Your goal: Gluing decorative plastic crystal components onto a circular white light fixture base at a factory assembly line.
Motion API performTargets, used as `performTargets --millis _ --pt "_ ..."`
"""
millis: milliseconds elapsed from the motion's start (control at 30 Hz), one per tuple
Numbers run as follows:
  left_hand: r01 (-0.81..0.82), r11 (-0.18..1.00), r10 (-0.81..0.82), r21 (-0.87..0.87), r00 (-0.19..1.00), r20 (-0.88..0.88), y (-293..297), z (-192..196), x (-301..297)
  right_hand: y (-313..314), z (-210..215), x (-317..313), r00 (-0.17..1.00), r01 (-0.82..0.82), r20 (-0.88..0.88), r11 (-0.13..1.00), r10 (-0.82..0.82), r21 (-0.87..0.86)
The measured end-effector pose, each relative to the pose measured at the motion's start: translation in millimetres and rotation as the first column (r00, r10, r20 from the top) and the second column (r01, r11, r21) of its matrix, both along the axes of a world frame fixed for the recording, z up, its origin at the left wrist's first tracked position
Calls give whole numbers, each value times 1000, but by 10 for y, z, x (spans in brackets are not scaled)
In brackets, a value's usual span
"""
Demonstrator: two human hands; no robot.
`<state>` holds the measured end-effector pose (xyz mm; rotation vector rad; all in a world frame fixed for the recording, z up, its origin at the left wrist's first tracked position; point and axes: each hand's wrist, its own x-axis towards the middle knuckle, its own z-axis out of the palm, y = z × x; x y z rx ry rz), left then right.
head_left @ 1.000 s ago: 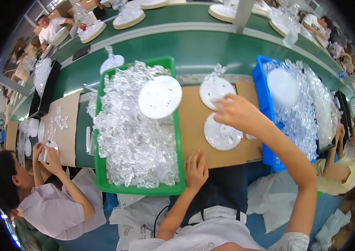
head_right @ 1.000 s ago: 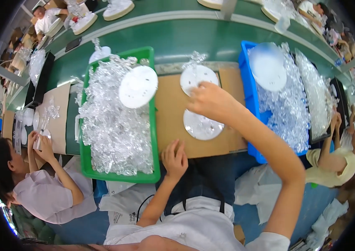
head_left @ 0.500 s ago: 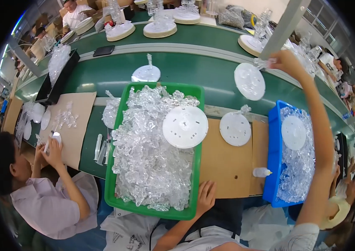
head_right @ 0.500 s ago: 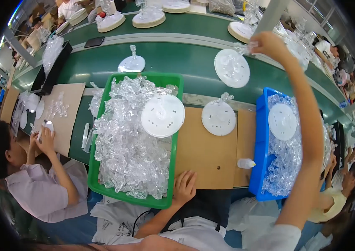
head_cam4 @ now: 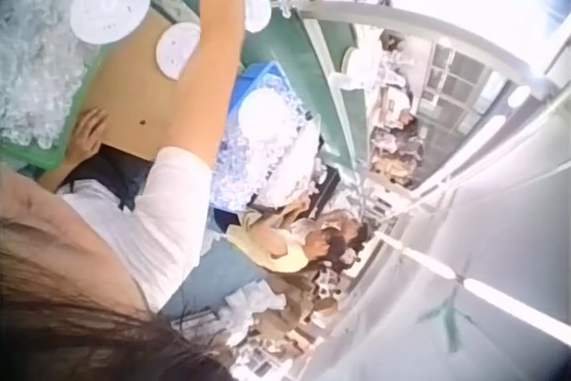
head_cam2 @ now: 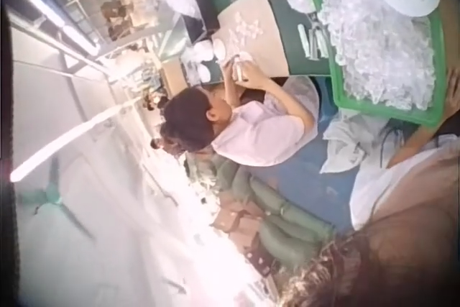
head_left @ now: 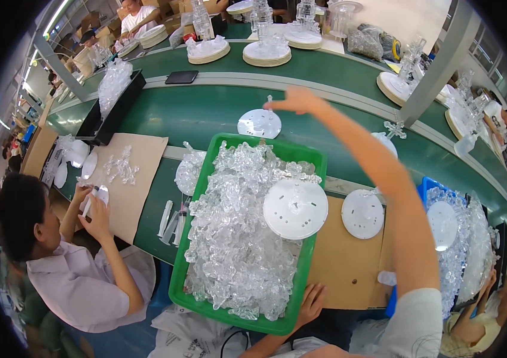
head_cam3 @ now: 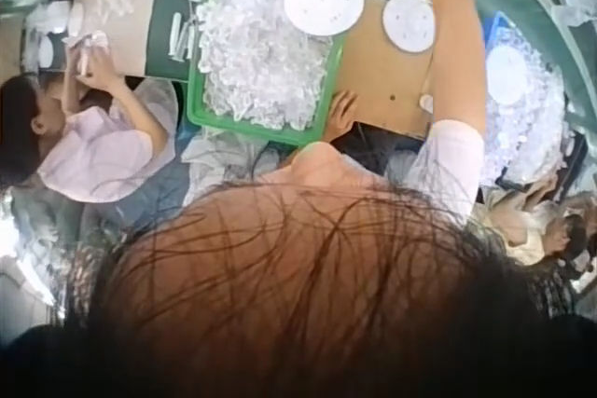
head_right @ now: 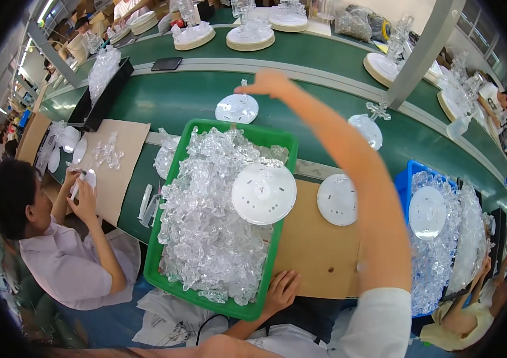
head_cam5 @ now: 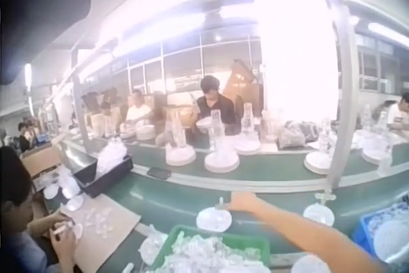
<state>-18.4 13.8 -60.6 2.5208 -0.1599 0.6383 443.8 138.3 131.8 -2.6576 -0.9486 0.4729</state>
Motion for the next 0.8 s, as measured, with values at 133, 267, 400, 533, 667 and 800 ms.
performTargets --millis 133,267,400,533,667,800 --pt "25 1000 -25 -6 999 33 -57 -6 58 117 -260 208 939 114 326 993 -106 -5" --pt "27 997 -22 -78 998 64 -59 -112 85 -763 279 491 891 88 438 992 -121 95" --pt "86 992 -76 -95 993 95 -69 -75 123 -2434 1374 -412 932 -148 363 915 2 376" --pt "17 963 -2 -268 998 59 -7 -78 28 -2679 1287 -2059 993 -114 47 971 107 209" --pt "41 926 45 -376 975 219 -111 -171 38 -2690 479 -2797 939 -273 177 952 296 -142" --pt "177 975 -172 -132 984 48 17 77 117 -2510 232 -2845 950 -247 125 934 286 -258"
